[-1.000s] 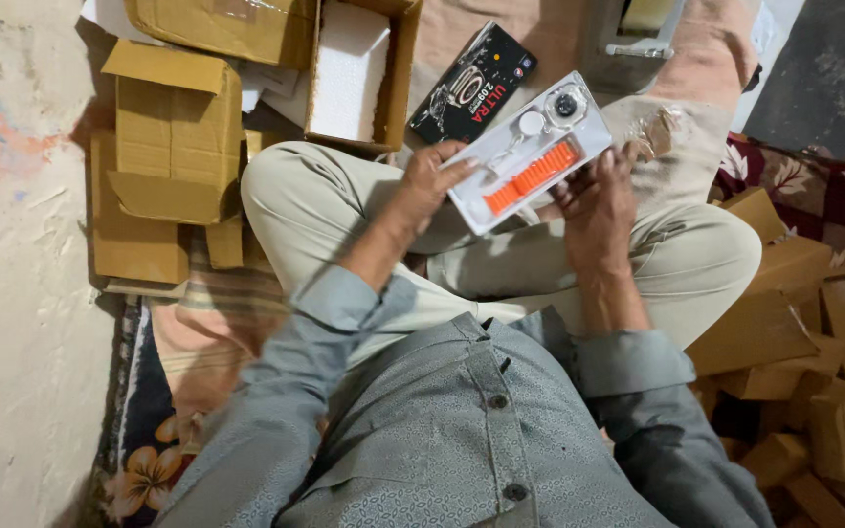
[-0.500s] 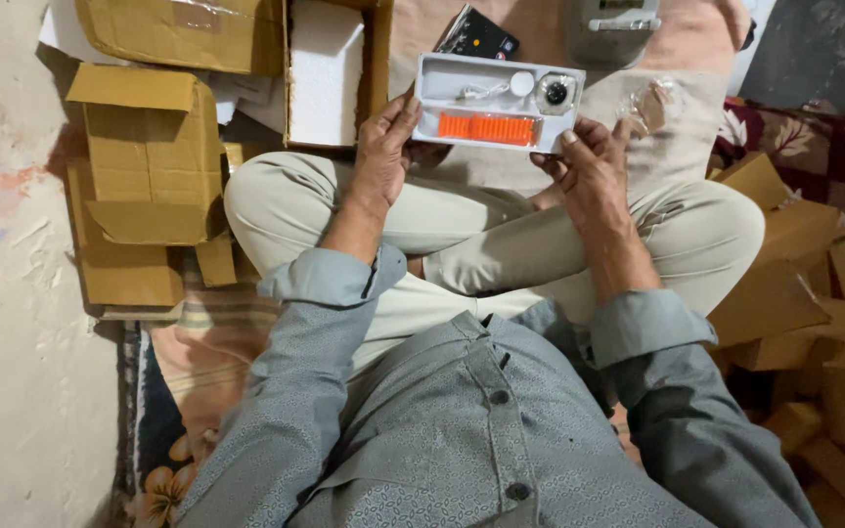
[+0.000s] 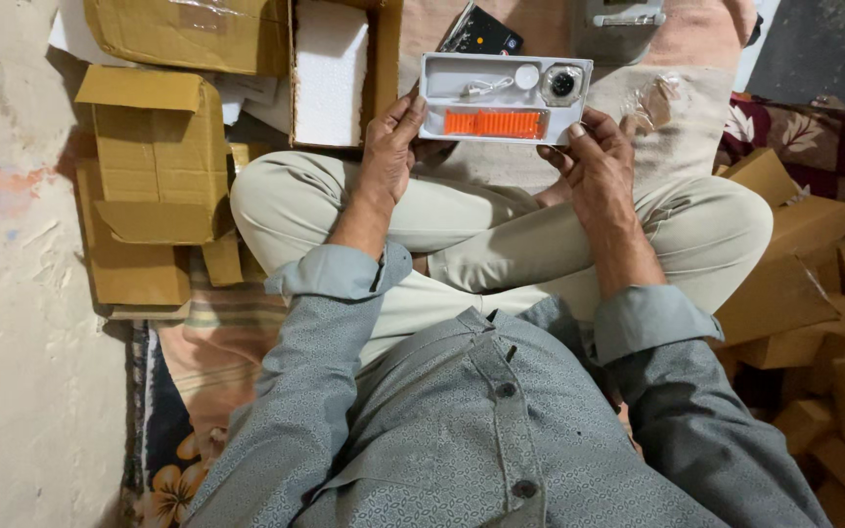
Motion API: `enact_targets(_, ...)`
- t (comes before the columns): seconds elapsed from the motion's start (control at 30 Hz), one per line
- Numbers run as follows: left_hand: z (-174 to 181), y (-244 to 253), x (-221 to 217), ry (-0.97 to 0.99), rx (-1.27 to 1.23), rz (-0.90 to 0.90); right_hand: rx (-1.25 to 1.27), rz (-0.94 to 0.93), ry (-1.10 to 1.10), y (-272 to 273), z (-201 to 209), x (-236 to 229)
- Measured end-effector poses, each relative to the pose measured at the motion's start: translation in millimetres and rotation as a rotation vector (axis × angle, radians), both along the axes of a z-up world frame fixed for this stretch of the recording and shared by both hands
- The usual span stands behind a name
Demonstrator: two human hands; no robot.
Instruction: The person assembles small cardboard boxes, places white foam padding inside, and inserts packaged smartwatches. They close the boxes and seal them with packing tape using a handheld dispenser. The finished packages are set aside.
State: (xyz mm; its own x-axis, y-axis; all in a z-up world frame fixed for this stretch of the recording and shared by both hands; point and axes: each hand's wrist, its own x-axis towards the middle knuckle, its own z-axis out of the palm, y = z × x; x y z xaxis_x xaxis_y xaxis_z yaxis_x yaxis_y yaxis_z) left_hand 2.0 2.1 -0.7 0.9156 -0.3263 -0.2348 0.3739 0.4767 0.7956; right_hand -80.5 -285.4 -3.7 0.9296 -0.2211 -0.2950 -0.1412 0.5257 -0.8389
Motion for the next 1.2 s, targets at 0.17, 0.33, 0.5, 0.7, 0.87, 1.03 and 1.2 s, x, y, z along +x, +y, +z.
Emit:
enact_targets(0.17,-2.7,-2.7,-0.3,0.006,0.004,0.003,-0.005,-0.005,0.007,0.4,-1.6,-1.3)
enact_targets(0.33,-1.7,-1.6,1.4,0.015,0.041,0.013,-0.006,-0.017,0.023,-0.7,-6.8,0.9)
enact_targets(0.5,-5.0,-1.1,0.3,0.000,0.057,-0.041,-0.064,-0.022,0.037,1.5,0.3,-1.1)
enact_targets(0.7,-10.9,-7.9,-2.9,-0.067,0.045,-0.184,-0.588,-0.095,0.170,12.7,25.1,-8.7)
enact_targets(0.87,-3.9,-4.4,-2.7,-0.012,0.070,-0.240,-0.553,-0.156,0.253,14.2,22.0,-7.4)
enact_targets(1.03,8.1,-3.0,-4.0,-0.077,0.131,-0.293,-0.687,-0.216,0.281,5.4,5.1,1.3)
enact_targets(1.2,12.5,-8.3,-11.4,-0.123,0.353,-0.329,-1.129,-0.101,0.275,12.6,9.8,-0.8)
